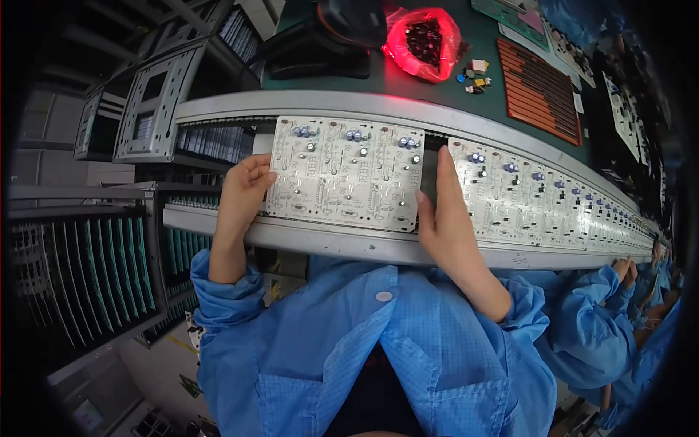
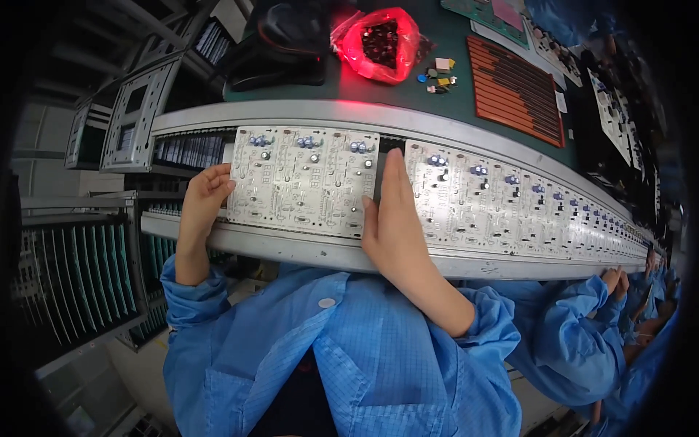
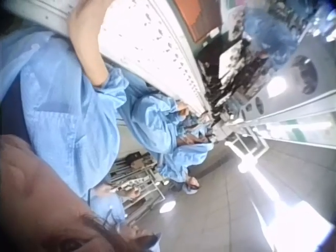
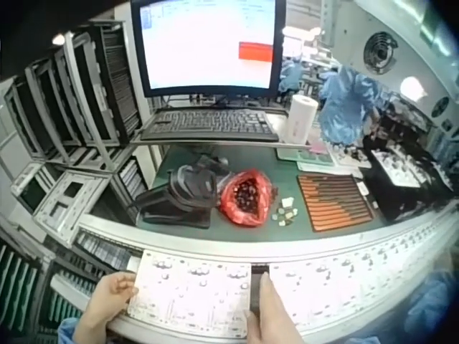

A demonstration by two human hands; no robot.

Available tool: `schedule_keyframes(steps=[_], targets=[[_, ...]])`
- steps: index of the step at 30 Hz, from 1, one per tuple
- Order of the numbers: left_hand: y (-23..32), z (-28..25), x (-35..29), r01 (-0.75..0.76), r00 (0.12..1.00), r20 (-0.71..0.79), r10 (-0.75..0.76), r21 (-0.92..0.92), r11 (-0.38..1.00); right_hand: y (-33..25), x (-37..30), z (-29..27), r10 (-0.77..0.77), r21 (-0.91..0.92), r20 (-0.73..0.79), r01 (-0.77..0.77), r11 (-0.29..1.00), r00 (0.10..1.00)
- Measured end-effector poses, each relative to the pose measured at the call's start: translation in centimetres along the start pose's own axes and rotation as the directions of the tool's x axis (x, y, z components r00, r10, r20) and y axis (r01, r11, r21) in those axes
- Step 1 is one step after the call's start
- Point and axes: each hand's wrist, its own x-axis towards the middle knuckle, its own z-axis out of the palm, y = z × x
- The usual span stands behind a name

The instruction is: Assembling components onto printed circuit boards on an assembly line.

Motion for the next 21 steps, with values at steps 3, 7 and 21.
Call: schedule_keyframes(steps=[3, 7, 21], targets=[[0.9, 0.6, -0.3, 0.001, 1.000, -0.001, 0.000, 0.071, 0.998, -1.5, 1.5, -4.9, 0.058, 0.001, 0.131, -0.058, 0.998, 0.990], [5.0, 2.0, -0.8, -0.091, 0.985, 0.172, -0.036, 0.676, 0.731, 1.4, 4.4, -11.1, 0.138, -0.084, 0.213, -0.122, 0.989, 0.967], [11.9, 22.5, 18.6, -0.471, 0.563, 0.413, 0.716, 0.872, -0.133, 18.5, 19.2, -14.6, -0.310, -0.571, 0.038, 0.275, 0.773, 0.950]])
